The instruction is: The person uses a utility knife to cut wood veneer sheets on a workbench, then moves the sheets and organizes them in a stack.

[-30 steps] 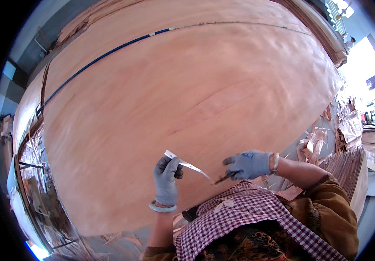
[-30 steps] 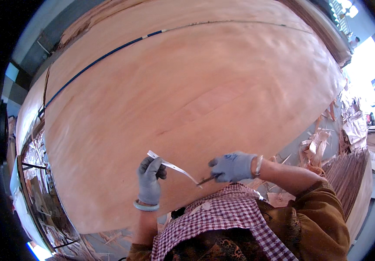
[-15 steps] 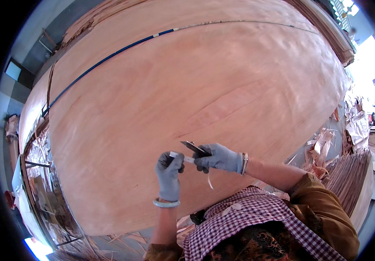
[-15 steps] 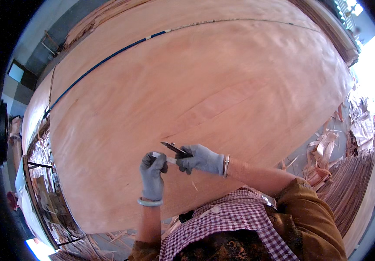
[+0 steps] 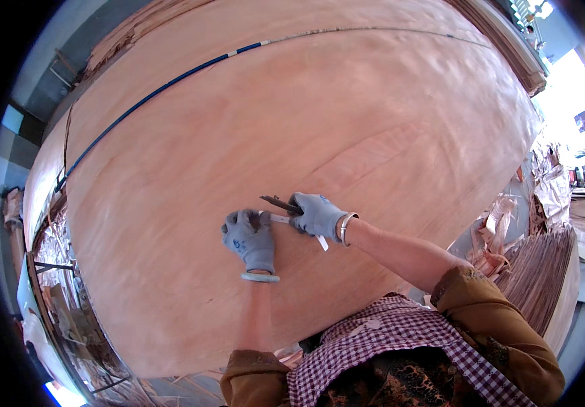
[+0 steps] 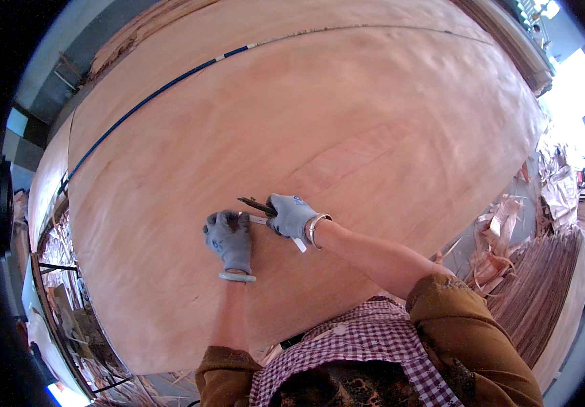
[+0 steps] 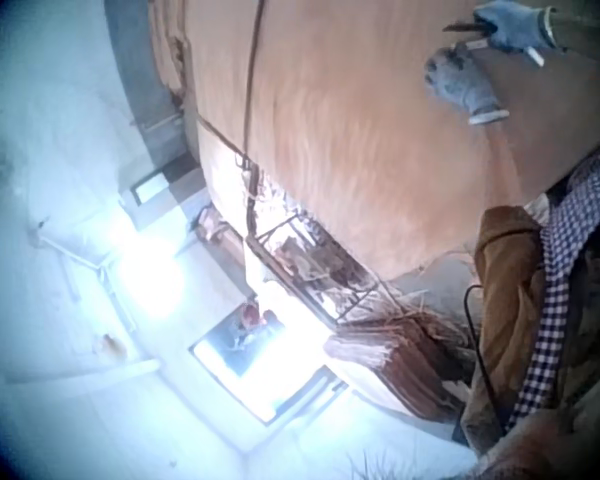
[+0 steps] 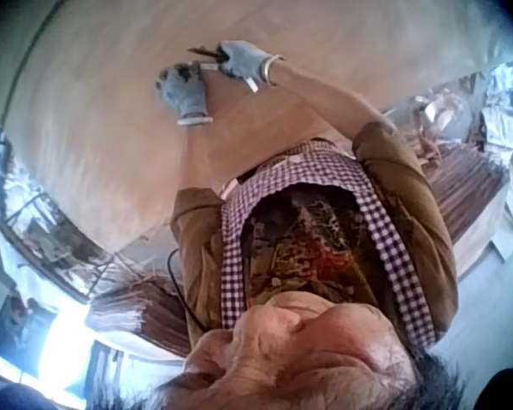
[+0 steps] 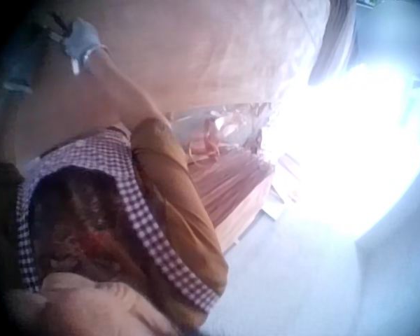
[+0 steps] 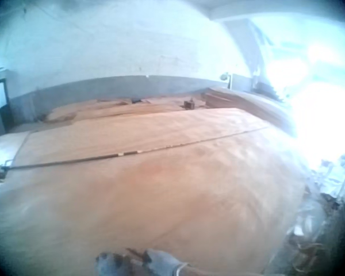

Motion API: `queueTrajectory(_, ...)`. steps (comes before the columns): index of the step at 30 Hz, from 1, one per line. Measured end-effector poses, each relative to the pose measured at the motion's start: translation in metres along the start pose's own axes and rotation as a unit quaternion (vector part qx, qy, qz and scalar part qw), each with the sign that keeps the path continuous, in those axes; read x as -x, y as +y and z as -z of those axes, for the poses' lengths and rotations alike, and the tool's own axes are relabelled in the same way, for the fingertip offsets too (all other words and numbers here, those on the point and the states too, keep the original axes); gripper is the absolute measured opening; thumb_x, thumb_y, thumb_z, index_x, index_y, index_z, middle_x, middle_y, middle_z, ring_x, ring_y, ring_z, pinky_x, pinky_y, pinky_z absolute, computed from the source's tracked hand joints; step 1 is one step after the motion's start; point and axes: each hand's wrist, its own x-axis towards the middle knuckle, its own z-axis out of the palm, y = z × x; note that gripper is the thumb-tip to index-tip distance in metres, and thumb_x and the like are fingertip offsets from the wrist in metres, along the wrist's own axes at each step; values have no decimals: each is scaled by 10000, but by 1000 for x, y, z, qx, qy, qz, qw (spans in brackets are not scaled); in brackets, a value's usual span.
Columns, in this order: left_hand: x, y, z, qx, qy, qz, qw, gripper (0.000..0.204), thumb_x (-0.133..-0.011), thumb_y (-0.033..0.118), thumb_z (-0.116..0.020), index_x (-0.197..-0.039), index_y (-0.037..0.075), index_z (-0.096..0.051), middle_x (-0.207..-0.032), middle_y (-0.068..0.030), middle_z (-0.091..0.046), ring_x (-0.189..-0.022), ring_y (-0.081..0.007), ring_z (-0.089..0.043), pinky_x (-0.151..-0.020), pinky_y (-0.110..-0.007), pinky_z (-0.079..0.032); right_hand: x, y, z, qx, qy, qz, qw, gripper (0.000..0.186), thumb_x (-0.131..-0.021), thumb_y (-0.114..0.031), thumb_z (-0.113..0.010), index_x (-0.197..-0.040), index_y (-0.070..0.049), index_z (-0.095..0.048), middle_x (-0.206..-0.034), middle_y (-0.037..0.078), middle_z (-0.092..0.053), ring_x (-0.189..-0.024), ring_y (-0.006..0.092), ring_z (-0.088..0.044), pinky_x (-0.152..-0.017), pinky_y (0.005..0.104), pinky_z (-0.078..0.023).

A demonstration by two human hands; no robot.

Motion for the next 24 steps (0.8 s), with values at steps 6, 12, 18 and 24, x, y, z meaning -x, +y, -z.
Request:
queueTrajectory(6,18,-14,11,-1,-5,-316,949,390,-827,213,-600,-1205,114,-581,-1248,-105,-554,-1147,-316,-503,-961,-476,-361,3,4,4,-14,9,-5,1000,200,-837,-194,-621,-922,-32,-540,-710,122,-622,-627,260,-626,-547,358,-489)
queueTrajectory(12,21,-8,29,-65,-118,-347,928,433,-812,309,-596,-1210,139,-577,-1263,-123,-529,-1211,-327,-456,-992,-508,-323,7,7,6,103,11,43,994,144,-840,-176,-588,-879,-39,-567,-706,142,-645,-605,254,-652,-510,356,-497)
queueTrajectory(18,23,-7,23,-109,-133,-360,917,447,-823,331,-574,-1229,146,-547,-1289,-91,-493,-1245,-312,-414,-1001,-516,-302,45,9,4,82,-113,73,988,124,-856,-177,-542,-838,-62,-581,-672,101,-623,-561,199,-620,-502,313,-483)
queueTrajectory(24,21,-1,29,-111,-160,-370,908,438,-814,274,-599,-1217,105,-564,-1320,-124,-476,-1255,-329,-406,-1010,-513,-315,75,88,84,-157,-67,44,984,329,-899,-366,-565,-950,-43,-608,-738,55,-621,-549,123,-562,-491,285,-480)
